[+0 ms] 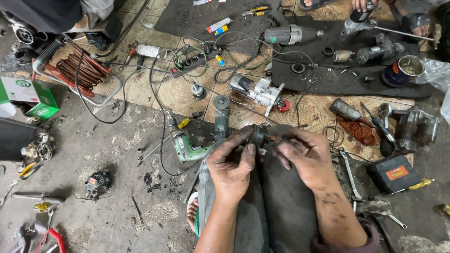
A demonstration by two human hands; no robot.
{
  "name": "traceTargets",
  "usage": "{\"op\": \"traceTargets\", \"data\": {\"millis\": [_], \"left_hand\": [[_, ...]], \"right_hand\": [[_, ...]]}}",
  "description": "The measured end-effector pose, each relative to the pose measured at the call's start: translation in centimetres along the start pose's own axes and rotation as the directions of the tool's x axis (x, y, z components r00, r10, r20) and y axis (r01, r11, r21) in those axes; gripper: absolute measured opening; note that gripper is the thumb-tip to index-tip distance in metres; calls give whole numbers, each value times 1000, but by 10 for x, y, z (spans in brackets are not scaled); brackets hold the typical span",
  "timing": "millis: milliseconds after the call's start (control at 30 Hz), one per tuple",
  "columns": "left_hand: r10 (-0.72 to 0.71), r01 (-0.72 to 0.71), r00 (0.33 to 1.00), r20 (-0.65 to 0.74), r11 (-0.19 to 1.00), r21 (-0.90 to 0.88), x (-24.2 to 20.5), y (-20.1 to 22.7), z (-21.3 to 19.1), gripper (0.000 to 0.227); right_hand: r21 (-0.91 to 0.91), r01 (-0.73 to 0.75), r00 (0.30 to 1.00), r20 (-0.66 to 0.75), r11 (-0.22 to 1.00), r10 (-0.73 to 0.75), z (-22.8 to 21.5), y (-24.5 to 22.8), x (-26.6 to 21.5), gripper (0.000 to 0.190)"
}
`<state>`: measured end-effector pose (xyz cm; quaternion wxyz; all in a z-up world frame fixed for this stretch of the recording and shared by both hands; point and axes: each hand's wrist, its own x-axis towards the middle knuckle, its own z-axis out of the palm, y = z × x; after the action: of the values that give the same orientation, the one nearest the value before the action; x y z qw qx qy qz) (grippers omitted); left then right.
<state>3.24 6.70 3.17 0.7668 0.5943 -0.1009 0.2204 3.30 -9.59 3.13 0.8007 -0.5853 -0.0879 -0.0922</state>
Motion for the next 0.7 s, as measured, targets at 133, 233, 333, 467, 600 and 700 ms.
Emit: {"op": "traceTargets", "data": {"millis": [133,233,333,467,600,700], "left_hand": [[-58,58,998,16,998,-34,2,0,5,23],[-104,104,994,12,995,5,-5,-10,6,38],[-188,187,982,-9,980,-69,4,11,13,21],[-267,254,962,-52,949,-186,12,16,9,14],[-357,330,931,-79,913,-241,13,18,10,16],[-334,305,939,-81,918,-254,8,14,7,15]], "right_hand": [[98,-181,983,2,979,182,-3,-9,6,12],[73,-101,993,-57,992,105,-12,9,10,12],[-182,-29,999,-38,983,22,-18,14,9,16],[-499,389,920,179,774,-347,1,-16,21,9],[-586,703,682,393,403,-617,6,-26,24,16],[-504,674,731,355,540,-582,3,-25,20,19]]}}
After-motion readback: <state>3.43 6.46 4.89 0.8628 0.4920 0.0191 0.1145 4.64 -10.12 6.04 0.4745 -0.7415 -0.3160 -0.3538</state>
